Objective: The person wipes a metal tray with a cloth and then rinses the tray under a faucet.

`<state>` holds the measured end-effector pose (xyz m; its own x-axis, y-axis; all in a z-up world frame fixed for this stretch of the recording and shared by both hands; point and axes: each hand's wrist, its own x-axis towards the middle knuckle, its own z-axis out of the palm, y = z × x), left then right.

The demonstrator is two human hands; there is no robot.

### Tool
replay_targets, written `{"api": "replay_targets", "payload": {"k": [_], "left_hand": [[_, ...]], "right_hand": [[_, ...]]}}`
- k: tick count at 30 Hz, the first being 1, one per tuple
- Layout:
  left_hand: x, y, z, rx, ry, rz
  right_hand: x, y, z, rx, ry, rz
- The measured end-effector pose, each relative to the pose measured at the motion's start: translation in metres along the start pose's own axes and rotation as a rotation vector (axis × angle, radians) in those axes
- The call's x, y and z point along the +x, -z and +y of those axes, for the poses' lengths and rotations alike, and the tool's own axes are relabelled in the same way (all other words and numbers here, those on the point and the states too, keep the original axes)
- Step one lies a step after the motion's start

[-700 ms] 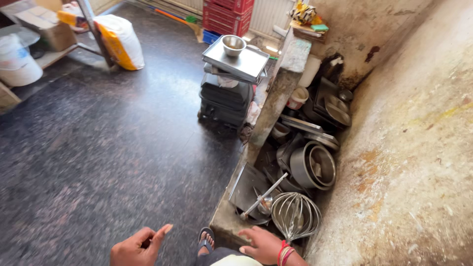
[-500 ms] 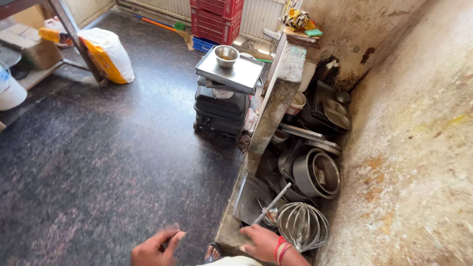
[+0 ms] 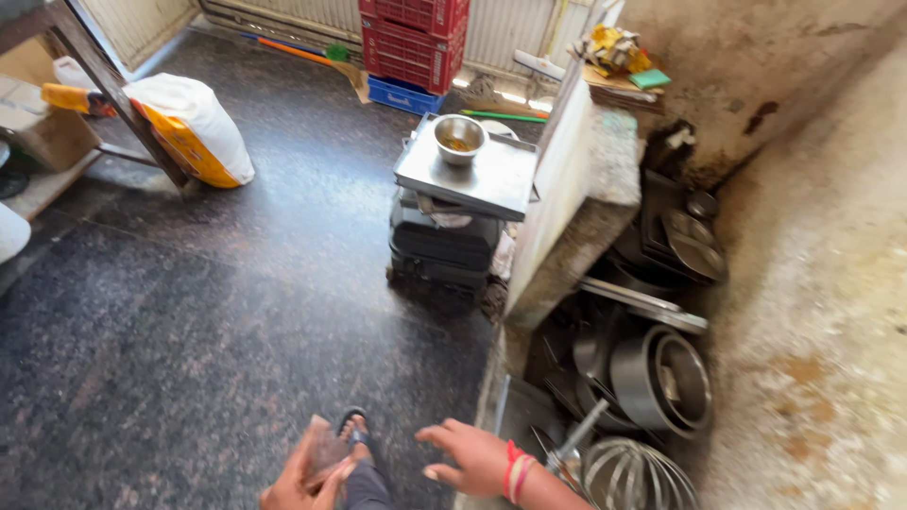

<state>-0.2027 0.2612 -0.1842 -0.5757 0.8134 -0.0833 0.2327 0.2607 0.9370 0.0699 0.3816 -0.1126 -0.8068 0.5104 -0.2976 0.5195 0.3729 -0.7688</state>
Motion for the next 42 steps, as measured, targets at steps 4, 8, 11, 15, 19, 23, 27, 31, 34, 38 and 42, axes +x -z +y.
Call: {"api": "replay_targets", "payload": {"k": [4,8,11,15,19,23,27,31,34,38,42], "left_hand": [[0.088,0.000,0.074,0.377,0.006,-0.207],[0.174,0.004,0.153,0.360,-0.504,-0.276],[0.236,-0.007,0.182,0.519,-0.080,-0.551],[0.295,-0.028,0.191,0.080,-0.459,-0.510],[0.327,-0.062,0.198,0.649,-0.095,-0.597],[0.339,-0.096,0.192,0.090,-0.400,-0.597],[0.369,-0.125,0.183,0.249,-0.467,-0.606],[0.409,-0.147,0.187,0.243,-0.346,-0.487],[0.430,-0.175,0.203,0.301,-0.170,-0.394],[0.448,-0.227,0.227,0.235,-0.255,-0.279],[0.462,-0.248,0.239,0.190,-0.308,-0.304]], "right_hand": [[0.041,0.031,0.025,-0.139,-0.240,-0.075],[0.072,0.065,0.030,-0.102,-0.379,0.121],[0.101,0.084,0.028,0.020,-0.444,0.253],[0.111,0.101,0.032,0.126,-0.491,0.325],[0.111,0.123,0.053,0.130,-0.681,0.297],[0.120,0.144,0.093,0.143,-0.762,0.346],[0.146,0.185,0.140,0.143,-0.683,0.337],[0.183,0.247,0.180,0.061,-0.553,0.271],[0.209,0.304,0.209,-0.006,-0.418,0.262],[0.255,0.370,0.250,0.269,-0.265,0.318],[0.325,0.408,0.299,0.893,-0.422,0.473]]}}
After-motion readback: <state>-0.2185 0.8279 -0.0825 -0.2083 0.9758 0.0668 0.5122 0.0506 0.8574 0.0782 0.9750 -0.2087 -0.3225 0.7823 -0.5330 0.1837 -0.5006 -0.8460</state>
